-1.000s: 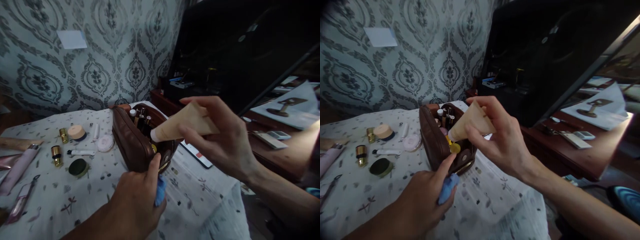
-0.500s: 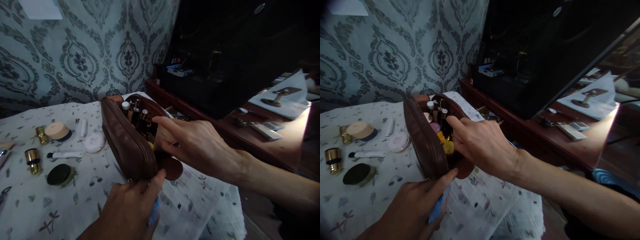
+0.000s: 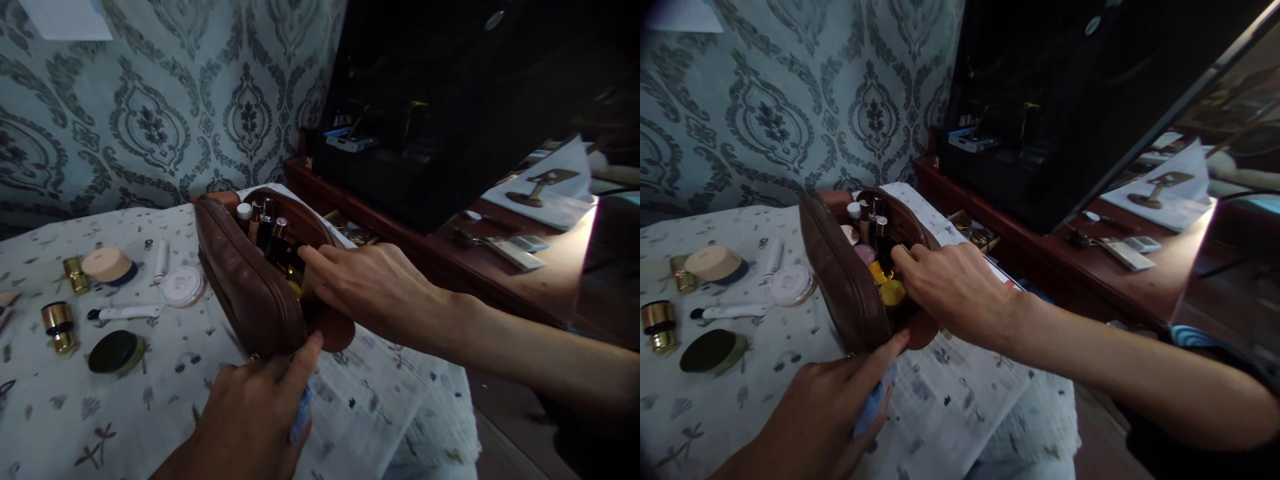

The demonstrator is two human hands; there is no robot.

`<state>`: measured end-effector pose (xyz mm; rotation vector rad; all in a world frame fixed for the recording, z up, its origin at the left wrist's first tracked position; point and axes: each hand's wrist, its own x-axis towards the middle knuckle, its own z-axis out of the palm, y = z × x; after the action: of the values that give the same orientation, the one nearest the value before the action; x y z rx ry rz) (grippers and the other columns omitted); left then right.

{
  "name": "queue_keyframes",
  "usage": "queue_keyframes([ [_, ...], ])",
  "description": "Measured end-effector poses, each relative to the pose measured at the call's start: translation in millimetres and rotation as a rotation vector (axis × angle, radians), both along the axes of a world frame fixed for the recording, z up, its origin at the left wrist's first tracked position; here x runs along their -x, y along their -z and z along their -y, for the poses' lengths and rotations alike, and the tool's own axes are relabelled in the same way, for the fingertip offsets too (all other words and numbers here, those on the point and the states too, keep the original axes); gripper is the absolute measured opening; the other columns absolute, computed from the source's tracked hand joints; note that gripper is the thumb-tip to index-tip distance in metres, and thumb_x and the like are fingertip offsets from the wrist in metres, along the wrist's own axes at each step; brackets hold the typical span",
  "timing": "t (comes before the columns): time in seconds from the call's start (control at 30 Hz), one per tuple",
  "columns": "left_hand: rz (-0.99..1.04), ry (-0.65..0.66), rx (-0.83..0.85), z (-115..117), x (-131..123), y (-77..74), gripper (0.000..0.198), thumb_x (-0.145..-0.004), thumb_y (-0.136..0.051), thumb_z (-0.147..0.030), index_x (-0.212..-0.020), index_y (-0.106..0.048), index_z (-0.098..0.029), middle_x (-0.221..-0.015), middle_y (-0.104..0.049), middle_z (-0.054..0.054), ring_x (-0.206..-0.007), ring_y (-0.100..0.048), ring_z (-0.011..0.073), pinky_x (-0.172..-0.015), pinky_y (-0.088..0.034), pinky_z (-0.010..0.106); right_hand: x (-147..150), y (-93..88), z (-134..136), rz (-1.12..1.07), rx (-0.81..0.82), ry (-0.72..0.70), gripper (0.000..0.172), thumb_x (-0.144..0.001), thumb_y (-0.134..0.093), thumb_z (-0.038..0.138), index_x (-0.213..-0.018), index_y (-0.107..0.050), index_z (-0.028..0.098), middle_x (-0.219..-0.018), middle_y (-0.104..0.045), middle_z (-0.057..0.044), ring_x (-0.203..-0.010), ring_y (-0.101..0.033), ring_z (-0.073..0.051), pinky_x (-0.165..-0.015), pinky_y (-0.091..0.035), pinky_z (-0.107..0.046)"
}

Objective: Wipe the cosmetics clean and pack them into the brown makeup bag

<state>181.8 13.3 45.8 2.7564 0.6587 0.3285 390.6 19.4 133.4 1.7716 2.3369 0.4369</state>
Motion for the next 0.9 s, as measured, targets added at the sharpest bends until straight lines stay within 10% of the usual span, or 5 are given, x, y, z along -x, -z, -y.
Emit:
queue_keyframes([
  [0.2,-0.062,-0.015,0.010,1.4,-0.9,-2.6,0.074,-0.084,-0.051,-0.015,-0.153,-0.027,-0.025,-0.098,-0.075,0.006,-0.077,-0.073,0.0231,-0.059,-0.058,0.032,0.5,4.7,3.8,0.143,-0.016,-0.041,0.037,-0.081,-0.060,0.004,-0.117,-0.057,0.012,-0.092,-0.068,-0.010,-0.058,-0.059,-0.017,-0.044,-0.015,-0.030],
  [0.5,-0.018,0.002,-0.009,-0.6,2.7,-2.4,0.076,-0.083,-0.051,-0.015,-0.154,-0.025,-0.023,-0.103,-0.074,0.007,-0.077,-0.073,0.0222,-0.060,-0.059,0.031,-23.2,-5.1,11.9,-0.231,-0.124,-0.195,0.059,-0.095,-0.057,0.036,-0.148,-0.037,0.018,-0.133,-0.058,-0.016,-0.093,-0.069,-0.023,-0.057,-0.050,-0.028],
  [0.67,0.210,-0.082,-0.218,-14.5,-1.4,-44.2,0.052,-0.087,-0.046,-0.015,-0.138,-0.049,-0.022,-0.097,-0.071,0.006,-0.079,-0.068,0.0213,-0.062,-0.057,0.030,-35.7,2.6,21.6,-0.391,-0.209,-0.203,0.038,-0.099,-0.047,0.033,-0.131,-0.057,0.014,-0.120,-0.060,-0.016,-0.083,-0.067,-0.020,-0.062,-0.055,-0.031],
  [0.9,-0.016,-0.153,-0.305,-46.2,-39.2,-103.0,0.039,-0.082,-0.054,-0.008,-0.116,-0.065,-0.024,-0.099,-0.068,0.005,-0.096,-0.064,0.0244,-0.068,-0.051,0.028,-35.4,6.4,24.7,-0.435,-0.180,-0.206,0.028,-0.100,-0.047,0.031,-0.094,-0.069,0.014,-0.103,-0.060,-0.012,-0.068,-0.057,-0.013,-0.057,-0.048,-0.026],
])
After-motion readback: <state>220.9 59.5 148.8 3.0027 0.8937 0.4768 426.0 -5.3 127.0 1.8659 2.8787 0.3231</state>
